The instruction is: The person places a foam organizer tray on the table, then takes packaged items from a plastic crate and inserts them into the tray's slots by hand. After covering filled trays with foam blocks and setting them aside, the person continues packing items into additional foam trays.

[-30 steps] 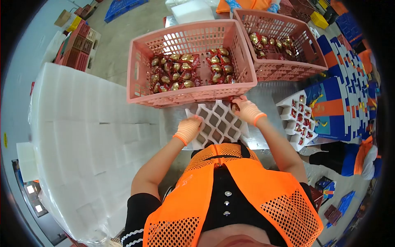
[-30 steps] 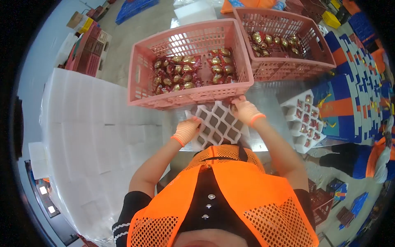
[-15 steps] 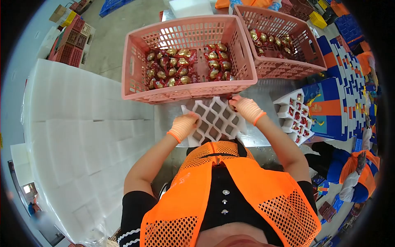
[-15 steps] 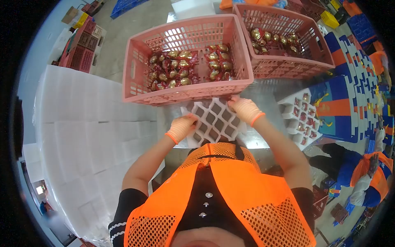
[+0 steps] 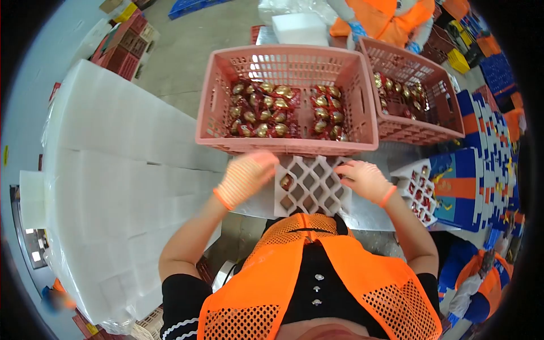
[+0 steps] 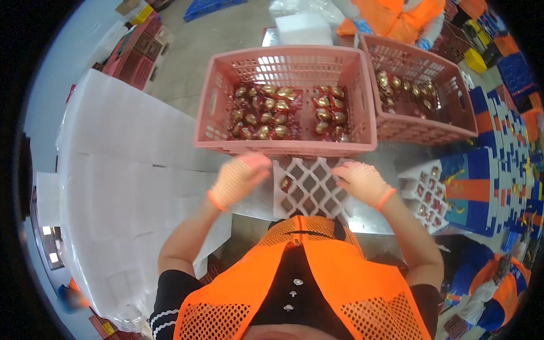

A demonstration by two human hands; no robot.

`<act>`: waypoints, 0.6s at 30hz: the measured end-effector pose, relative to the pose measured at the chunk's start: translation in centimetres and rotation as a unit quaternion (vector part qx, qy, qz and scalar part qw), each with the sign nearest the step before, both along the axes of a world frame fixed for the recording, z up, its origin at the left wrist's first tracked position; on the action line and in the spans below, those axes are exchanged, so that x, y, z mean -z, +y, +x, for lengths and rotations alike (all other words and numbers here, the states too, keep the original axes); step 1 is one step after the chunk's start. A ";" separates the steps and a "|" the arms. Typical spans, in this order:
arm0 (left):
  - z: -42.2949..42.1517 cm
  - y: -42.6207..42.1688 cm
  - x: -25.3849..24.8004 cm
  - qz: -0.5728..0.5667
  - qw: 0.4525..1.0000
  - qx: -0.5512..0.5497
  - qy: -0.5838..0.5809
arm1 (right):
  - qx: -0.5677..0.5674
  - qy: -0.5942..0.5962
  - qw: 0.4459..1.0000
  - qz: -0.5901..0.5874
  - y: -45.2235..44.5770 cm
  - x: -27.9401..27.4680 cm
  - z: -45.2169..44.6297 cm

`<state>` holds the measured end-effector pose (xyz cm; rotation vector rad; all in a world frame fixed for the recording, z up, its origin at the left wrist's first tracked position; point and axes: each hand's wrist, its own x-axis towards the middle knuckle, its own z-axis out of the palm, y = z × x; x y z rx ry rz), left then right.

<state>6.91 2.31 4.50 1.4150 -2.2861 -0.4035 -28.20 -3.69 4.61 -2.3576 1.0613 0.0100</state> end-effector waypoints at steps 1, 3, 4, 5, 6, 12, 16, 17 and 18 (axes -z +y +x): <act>1.7 -1.6 -1.9 -0.009 0.999 -0.041 0.006 | -0.019 -0.044 0.999 0.012 -0.9 -3.3 0.8; 4.5 -5.6 -4.0 -0.014 0.993 -0.114 0.014 | -0.048 -0.137 0.989 0.002 -3.1 -6.2 2.8; 5.5 -7.6 -4.4 -0.010 0.989 -0.149 0.017 | -0.058 -0.188 0.980 -0.020 -5.1 -6.8 4.1; 6.5 -9.3 -3.5 0.034 0.989 -0.141 -0.036 | -0.051 -0.178 0.981 -0.051 -7.1 -6.8 5.4; 7.6 -11.1 -1.8 0.077 0.984 -0.132 -0.088 | -0.042 -0.123 0.990 -0.052 -9.3 -6.6 6.9; 6.1 -16.7 1.5 0.245 0.928 -0.009 -0.280 | -0.307 0.119 0.921 -0.208 -16.9 4.8 16.2; 5.3 -18.5 2.7 0.247 0.925 -0.011 -0.288 | -0.287 0.238 0.925 -0.078 -18.7 10.8 22.8; 5.2 -18.8 2.9 0.261 0.921 -0.013 -0.290 | -0.278 0.276 0.919 -0.044 -19.4 11.2 23.5; 5.4 -19.0 3.1 0.267 0.919 -0.012 -0.290 | -0.275 0.245 0.925 -0.093 -19.0 10.3 23.0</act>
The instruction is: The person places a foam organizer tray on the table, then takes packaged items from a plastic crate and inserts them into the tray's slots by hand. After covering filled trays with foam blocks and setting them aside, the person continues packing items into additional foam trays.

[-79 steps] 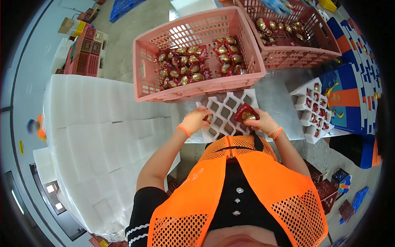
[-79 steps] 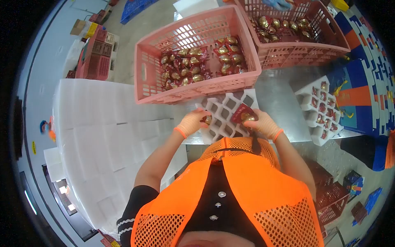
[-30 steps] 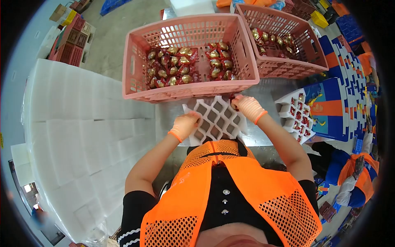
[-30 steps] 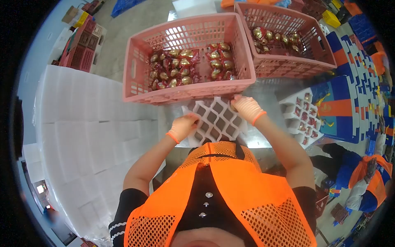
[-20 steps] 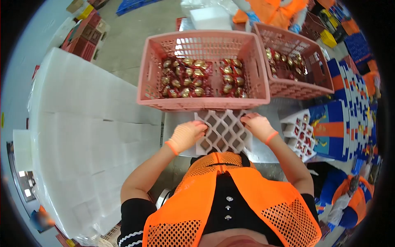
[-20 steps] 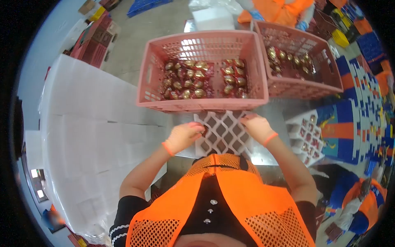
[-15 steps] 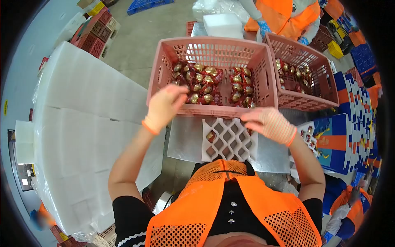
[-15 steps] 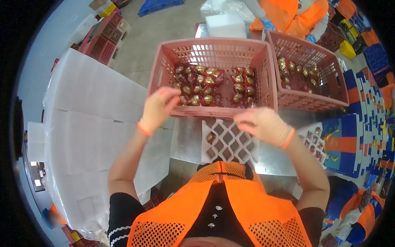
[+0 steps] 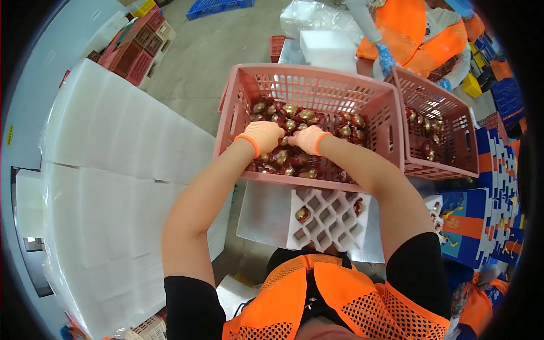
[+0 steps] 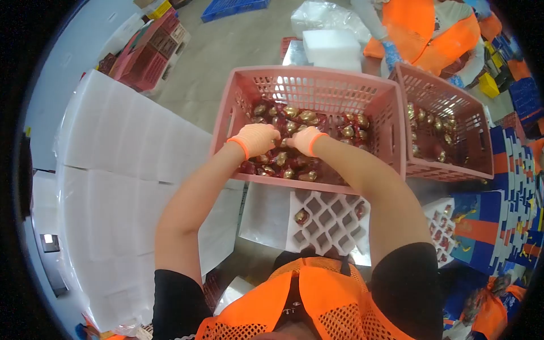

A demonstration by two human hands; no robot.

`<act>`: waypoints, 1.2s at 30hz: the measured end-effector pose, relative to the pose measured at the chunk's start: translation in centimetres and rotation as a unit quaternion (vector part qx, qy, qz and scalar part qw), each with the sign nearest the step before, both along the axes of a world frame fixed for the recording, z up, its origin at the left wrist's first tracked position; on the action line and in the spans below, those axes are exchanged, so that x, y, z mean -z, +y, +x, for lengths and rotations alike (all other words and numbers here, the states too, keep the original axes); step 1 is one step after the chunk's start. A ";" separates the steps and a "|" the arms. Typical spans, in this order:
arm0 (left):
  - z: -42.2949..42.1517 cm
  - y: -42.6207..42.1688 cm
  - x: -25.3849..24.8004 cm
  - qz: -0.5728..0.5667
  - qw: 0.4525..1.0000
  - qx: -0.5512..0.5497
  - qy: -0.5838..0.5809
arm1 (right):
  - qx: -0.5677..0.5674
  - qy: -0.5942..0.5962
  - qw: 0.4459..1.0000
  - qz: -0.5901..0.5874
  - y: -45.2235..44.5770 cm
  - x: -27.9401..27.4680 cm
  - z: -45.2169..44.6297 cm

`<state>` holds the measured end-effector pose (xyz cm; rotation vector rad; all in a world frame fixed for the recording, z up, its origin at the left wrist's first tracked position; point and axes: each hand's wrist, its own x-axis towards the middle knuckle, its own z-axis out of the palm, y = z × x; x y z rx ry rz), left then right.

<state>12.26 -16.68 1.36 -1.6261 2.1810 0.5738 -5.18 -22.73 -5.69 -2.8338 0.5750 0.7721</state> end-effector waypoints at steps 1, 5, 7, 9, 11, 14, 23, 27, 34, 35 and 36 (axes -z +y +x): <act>0.0 0.0 0.3 0.007 1.000 0.000 0.002 | -0.009 0.047 0.999 -0.008 -0.2 1.3 -0.1; -0.6 -0.7 1.7 0.001 0.990 0.133 -0.053 | 0.032 0.157 0.986 0.035 -1.6 -0.4 -3.3; -1.9 -1.2 2.7 -0.009 0.965 0.236 -0.110 | 0.121 0.068 0.988 0.075 -2.2 -3.5 -5.6; -2.2 -1.9 6.4 -0.005 0.951 0.286 -0.118 | 0.237 -0.099 0.956 0.145 -2.3 -5.4 -8.6; -3.3 -2.3 8.1 0.008 0.914 0.354 -0.197 | 0.401 -0.258 0.805 0.353 -0.2 -9.9 -11.4; -3.1 -4.3 11.8 -0.012 0.931 0.333 -0.148 | 0.492 -0.301 0.677 0.459 2.7 -14.8 -16.1; -1.6 -3.2 0.0 -0.067 0.986 0.140 0.061 | 0.522 -0.462 0.481 0.532 19.1 -14.5 -28.6; -2.1 1.9 -6.6 0.087 0.885 -0.239 0.391 | 0.590 -0.441 0.556 0.386 23.7 -8.0 -26.3; -4.9 15.0 -6.8 0.242 0.616 -0.319 0.679 | 0.479 -0.390 0.787 0.010 25.5 0.9 -18.7; -5.0 16.3 -5.5 0.265 0.600 -0.345 0.671 | 0.482 -0.355 0.801 0.027 25.5 0.9 -18.5; -4.9 17.4 -3.9 0.289 0.583 -0.371 0.662 | 0.467 -0.316 0.826 0.013 25.1 0.4 -18.3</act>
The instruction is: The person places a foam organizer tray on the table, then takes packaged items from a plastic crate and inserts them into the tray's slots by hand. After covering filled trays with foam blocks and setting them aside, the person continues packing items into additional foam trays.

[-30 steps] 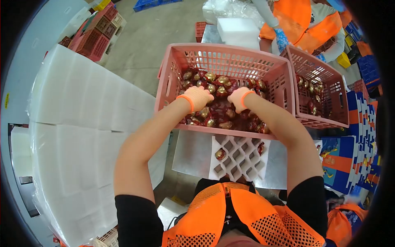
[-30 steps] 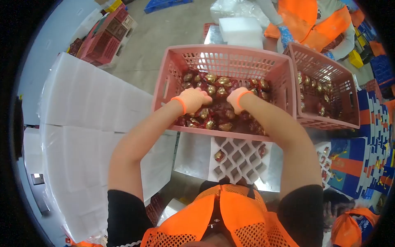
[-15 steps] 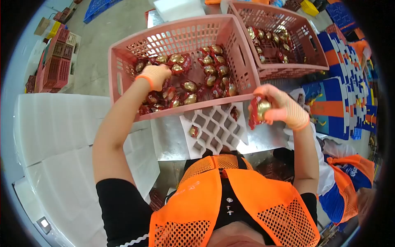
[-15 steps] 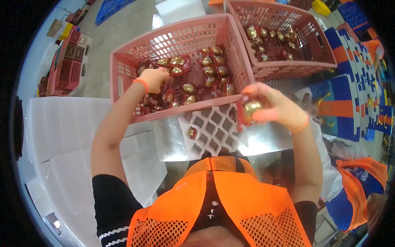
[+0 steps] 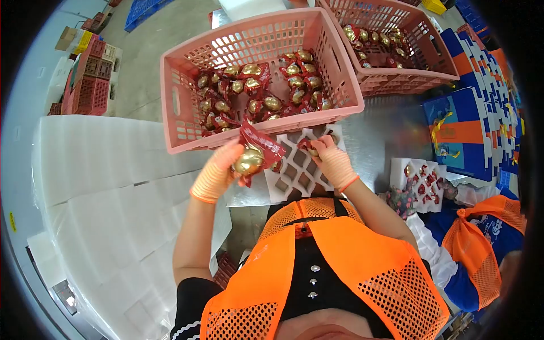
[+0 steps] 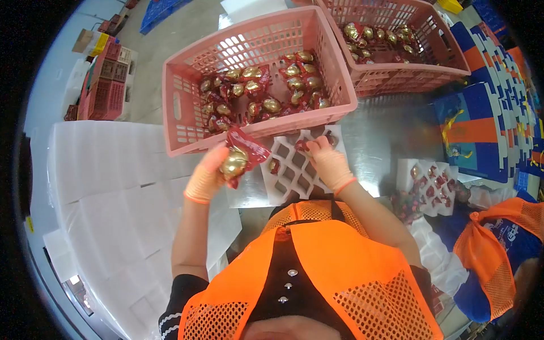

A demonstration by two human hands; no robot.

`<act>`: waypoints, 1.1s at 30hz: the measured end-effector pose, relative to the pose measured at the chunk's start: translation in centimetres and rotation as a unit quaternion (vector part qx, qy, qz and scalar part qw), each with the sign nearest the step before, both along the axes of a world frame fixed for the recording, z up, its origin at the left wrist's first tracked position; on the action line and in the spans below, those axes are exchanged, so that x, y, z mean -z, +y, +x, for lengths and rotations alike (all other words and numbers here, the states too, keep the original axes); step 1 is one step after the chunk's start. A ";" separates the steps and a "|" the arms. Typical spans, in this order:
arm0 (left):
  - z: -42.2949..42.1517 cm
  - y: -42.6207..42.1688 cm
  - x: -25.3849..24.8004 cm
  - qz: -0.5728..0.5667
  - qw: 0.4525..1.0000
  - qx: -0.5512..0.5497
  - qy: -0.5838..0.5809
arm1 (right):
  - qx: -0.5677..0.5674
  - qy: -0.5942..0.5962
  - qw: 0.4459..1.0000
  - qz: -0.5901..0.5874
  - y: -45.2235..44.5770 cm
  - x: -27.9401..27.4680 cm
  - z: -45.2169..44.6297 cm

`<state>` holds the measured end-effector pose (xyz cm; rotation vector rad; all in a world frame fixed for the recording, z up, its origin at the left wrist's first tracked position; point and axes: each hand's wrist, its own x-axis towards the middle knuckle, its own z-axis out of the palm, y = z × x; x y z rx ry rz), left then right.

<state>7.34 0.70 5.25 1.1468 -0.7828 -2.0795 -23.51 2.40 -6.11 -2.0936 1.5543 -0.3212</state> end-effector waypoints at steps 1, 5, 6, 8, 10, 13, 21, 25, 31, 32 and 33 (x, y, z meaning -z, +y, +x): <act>0.1 1.0 1.0 0.034 0.999 -0.007 0.032 | -0.021 0.047 0.999 0.002 -0.5 -0.5 0.3; -0.8 4.2 5.2 0.035 0.999 -0.025 -0.008 | -0.131 0.227 0.964 0.033 -4.0 1.3 2.3; -0.9 4.4 5.6 0.028 0.999 0.002 -0.022 | -0.136 0.235 0.962 0.036 -4.5 1.7 3.2; -0.7 4.5 7.8 0.010 0.997 0.052 -0.051 | -0.147 0.251 0.956 0.038 -5.2 2.3 4.5; -0.8 4.6 9.4 0.006 0.993 0.028 -0.118 | -0.110 0.221 0.968 0.051 -4.7 1.6 3.8; -1.8 4.8 9.4 -0.043 0.981 -0.023 -0.187 | -0.111 0.214 0.968 0.069 -4.0 1.0 1.8; -4.0 1.5 9.5 -0.100 0.972 0.042 -0.209 | -0.019 0.146 0.985 0.093 -4.1 5.1 6.3; -4.0 0.3 11.5 -0.115 0.959 0.096 -0.240 | -0.115 0.227 0.957 0.141 -5.6 1.0 1.4; -6.0 1.7 14.3 -0.288 0.823 0.093 -0.481 | -0.116 0.201 0.963 0.136 -4.0 -0.2 1.7; -6.1 2.3 15.1 -0.317 0.824 0.073 -0.464 | -0.092 0.136 0.979 0.118 -3.4 0.6 1.3; -6.5 2.9 14.4 -0.333 0.825 0.085 -0.449 | -0.066 0.070 0.990 0.099 -2.6 2.1 0.7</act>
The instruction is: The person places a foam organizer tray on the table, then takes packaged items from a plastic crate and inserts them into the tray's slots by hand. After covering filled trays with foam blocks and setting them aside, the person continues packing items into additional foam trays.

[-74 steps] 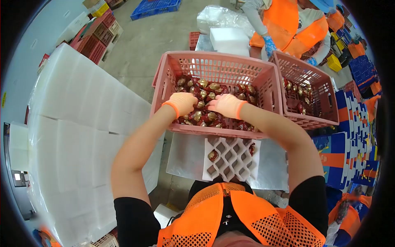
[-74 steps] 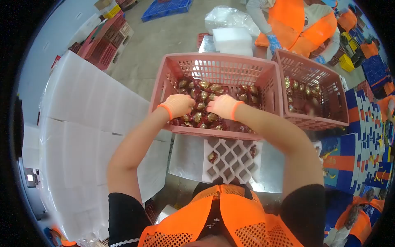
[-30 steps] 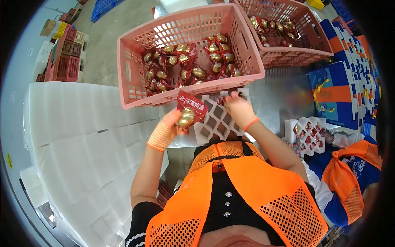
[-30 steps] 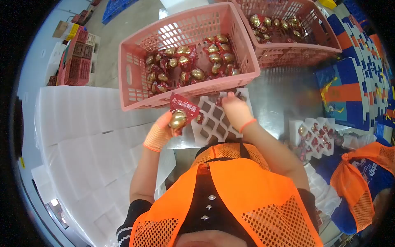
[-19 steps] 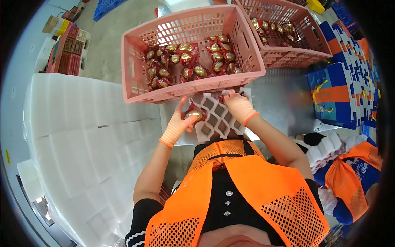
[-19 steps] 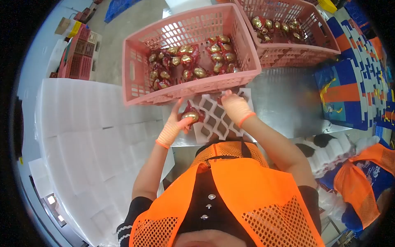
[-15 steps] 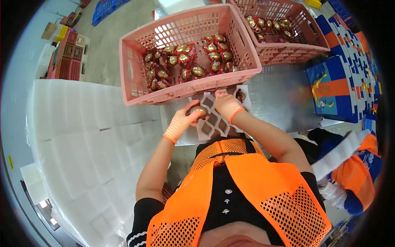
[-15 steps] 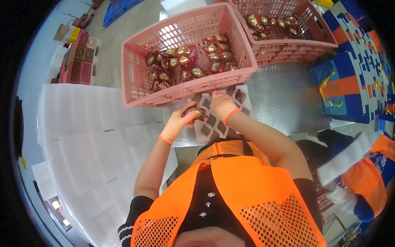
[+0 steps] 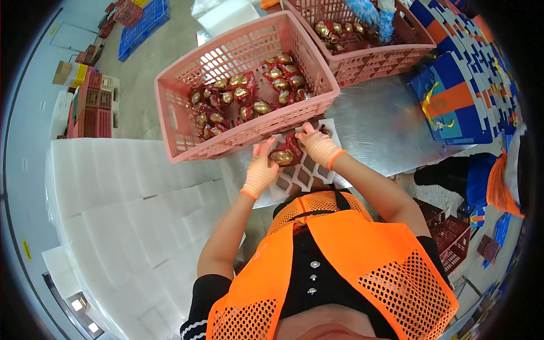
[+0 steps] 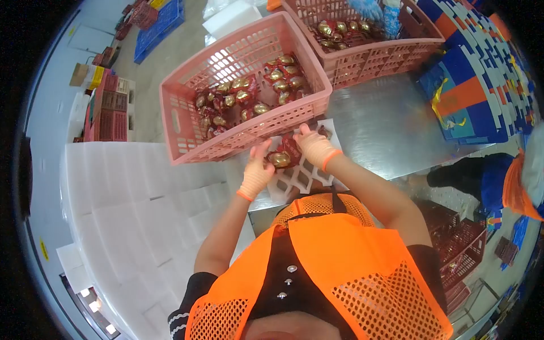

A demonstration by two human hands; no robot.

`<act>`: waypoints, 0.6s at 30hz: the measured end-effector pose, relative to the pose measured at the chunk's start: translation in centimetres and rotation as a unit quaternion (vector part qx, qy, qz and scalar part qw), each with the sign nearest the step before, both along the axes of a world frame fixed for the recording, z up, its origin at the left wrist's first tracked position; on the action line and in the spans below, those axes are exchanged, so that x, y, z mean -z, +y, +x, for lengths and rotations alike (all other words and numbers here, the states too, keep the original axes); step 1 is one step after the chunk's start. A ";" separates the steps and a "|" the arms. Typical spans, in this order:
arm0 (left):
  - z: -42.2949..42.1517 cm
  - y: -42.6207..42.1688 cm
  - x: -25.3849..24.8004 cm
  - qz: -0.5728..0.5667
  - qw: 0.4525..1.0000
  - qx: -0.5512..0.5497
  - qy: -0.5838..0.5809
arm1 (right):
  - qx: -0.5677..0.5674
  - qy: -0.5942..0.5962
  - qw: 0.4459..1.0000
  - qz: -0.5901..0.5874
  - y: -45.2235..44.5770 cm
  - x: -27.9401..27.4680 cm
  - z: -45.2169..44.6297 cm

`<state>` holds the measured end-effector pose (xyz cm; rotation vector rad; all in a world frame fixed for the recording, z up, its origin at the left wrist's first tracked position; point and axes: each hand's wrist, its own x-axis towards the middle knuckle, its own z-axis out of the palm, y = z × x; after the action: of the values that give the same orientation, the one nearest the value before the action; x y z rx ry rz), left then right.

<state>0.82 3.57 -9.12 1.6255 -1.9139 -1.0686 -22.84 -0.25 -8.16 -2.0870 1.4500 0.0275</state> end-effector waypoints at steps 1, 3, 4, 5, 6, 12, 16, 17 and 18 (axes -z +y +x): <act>-0.6 0.7 -1.5 -0.027 0.999 0.033 -0.009 | 0.030 -0.064 0.997 -0.018 0.6 0.5 -0.7; -1.6 2.0 -4.0 -0.081 0.992 0.094 -0.026 | 0.096 -0.151 0.984 -0.017 0.9 0.7 -1.7; -1.9 2.2 -4.2 -0.088 0.991 0.098 -0.024 | 0.120 -0.167 0.979 -0.002 0.6 0.2 -2.2; -1.9 2.0 -3.7 -0.068 0.992 0.096 -0.037 | 0.145 -0.183 0.972 0.011 0.4 -0.2 -2.6; -1.8 1.4 -2.8 -0.050 0.993 0.095 -0.051 | 0.088 -0.169 0.981 -0.039 0.1 0.0 -2.6; -2.2 1.3 -2.0 -0.059 0.993 0.084 -0.061 | -0.140 0.169 0.974 -0.058 -1.6 -2.4 3.1; 0.5 2.0 -2.5 -0.071 0.997 0.015 -0.032 | -0.120 0.162 0.979 0.025 -3.2 -2.4 2.0; 1.3 2.1 -2.8 -0.051 0.998 -0.003 -0.038 | -0.101 0.156 0.981 0.049 -3.5 -2.3 1.7; 2.0 2.0 -3.7 -0.030 0.998 -0.020 -0.042 | -0.070 0.174 0.982 0.038 -3.2 -1.2 1.7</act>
<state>2.78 5.59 -5.43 1.6915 -1.9381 -0.9314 -21.12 -3.49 -6.94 -2.1944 1.4660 0.5188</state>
